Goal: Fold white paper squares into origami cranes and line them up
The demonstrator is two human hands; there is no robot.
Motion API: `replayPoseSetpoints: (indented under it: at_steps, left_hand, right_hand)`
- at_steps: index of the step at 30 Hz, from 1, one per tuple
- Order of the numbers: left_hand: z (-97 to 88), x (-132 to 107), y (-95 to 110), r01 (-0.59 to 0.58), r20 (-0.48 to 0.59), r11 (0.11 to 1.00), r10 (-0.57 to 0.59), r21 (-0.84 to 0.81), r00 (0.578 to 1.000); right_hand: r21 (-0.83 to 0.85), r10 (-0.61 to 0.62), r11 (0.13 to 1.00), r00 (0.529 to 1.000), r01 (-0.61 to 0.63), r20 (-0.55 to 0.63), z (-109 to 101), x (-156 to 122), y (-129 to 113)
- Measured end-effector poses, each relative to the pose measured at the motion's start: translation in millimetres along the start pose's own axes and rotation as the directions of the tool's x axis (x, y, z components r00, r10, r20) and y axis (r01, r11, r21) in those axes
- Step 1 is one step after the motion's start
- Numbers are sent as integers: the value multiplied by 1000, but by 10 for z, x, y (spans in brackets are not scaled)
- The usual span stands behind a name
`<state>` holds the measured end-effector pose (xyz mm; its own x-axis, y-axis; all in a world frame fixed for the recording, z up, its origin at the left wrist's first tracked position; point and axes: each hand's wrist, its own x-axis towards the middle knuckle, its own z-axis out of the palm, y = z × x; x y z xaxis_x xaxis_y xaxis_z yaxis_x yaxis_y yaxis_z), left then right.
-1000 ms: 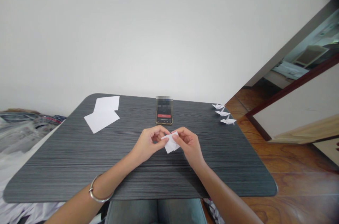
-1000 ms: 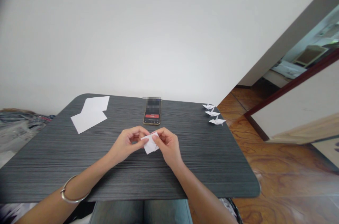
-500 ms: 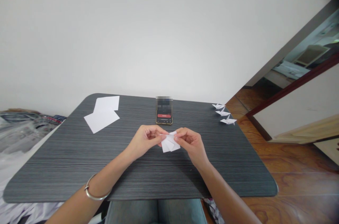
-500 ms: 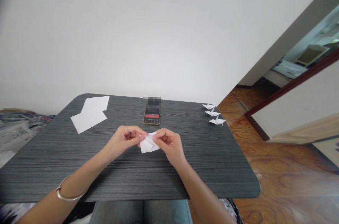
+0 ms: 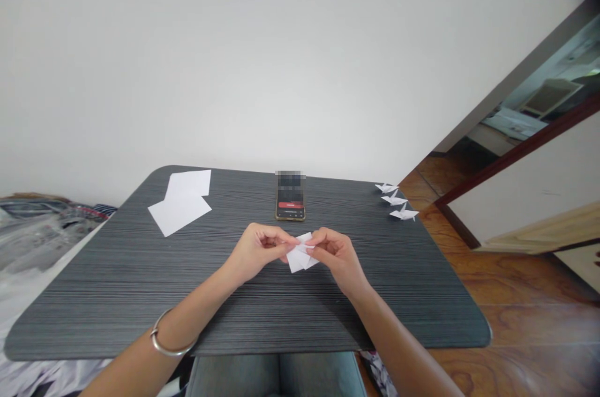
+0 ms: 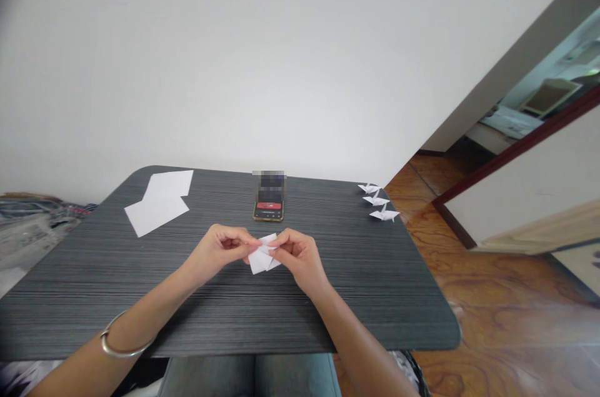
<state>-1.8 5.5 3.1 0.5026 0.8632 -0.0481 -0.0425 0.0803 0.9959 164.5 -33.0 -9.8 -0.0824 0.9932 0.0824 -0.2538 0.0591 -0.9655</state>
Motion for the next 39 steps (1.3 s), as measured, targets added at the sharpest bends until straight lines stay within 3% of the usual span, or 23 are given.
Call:
replayPoseSetpoints:
  at_steps: [3,7,11,14,19,25,29,34,39]
  left_hand:
    - [-5,-3,7,-59,-46,994,64,92,997]
    - [10,-16,9,-201,-98,924,245,326,965]
    - [44,-30,5,-327,-23,785,397,527,917]
    - [58,-33,1,-357,8,752,424,554,906]
    - [55,-18,-24,-271,-33,848,320,455,947]
    - [45,22,-53,-56,-53,991,62,120,997]
    - [32,44,-57,-20,-22,1000,20,-3,1000]
    - [43,52,-48,53,-70,992,-61,-119,996]
    - [36,51,-27,150,-64,977,-161,-152,985]
  right_hand:
    - [-26,-16,1000,999,15,-35,-18,1,8]
    - [-106,-23,994,994,12,-104,-49,15,25]
    - [-145,70,986,995,-80,-72,-52,36,50]
    - [-110,126,985,990,-133,-69,-43,42,65]
    - [-85,130,987,989,-136,-75,-44,47,66]
    - [-151,71,984,990,-90,-125,-47,51,43]
    - [-186,44,980,987,-72,-155,-39,43,41]
    - [-210,4,977,990,-34,-138,-16,22,68]
    - [-234,-1,972,990,-33,-144,-13,7,78]
